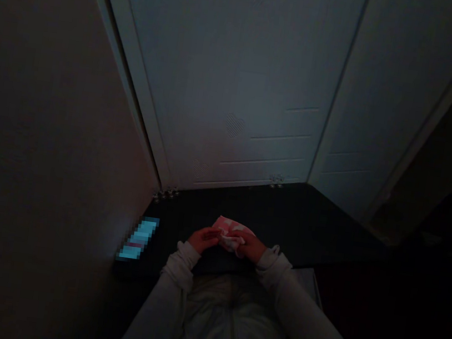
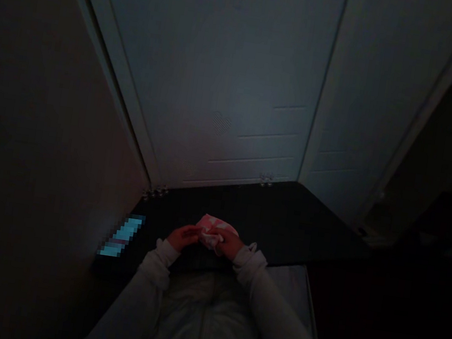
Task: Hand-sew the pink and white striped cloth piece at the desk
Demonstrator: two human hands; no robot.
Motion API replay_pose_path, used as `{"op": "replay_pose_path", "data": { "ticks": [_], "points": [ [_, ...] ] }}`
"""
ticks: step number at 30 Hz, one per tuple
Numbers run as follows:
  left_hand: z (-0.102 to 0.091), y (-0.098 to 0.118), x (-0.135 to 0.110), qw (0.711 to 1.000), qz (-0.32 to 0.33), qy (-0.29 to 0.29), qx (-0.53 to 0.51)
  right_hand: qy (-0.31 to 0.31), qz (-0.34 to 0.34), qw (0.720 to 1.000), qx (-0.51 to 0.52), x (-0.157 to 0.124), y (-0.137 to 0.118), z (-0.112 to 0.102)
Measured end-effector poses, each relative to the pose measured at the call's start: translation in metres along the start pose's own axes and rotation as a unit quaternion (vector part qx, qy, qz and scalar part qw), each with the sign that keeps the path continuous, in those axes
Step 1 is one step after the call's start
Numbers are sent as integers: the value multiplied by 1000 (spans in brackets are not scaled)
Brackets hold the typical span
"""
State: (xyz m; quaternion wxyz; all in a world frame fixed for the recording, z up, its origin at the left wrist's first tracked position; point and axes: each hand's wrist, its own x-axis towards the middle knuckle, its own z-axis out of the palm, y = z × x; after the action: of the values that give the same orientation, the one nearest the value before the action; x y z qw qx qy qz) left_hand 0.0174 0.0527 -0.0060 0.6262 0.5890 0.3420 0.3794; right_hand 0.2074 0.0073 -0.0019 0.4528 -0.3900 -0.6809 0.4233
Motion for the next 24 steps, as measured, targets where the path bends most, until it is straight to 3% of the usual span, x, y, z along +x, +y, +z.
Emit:
{"op": "replay_pose_path", "data": {
  "ticks": [10,24],
  "points": [
    [-2,-5,3,1000,-7,30,-1,42,46,998,14,2,3,1],
    [-2,-9,4,997,-30,60,-39,43,-4,999,-17,4,5,2]
  ]
}}
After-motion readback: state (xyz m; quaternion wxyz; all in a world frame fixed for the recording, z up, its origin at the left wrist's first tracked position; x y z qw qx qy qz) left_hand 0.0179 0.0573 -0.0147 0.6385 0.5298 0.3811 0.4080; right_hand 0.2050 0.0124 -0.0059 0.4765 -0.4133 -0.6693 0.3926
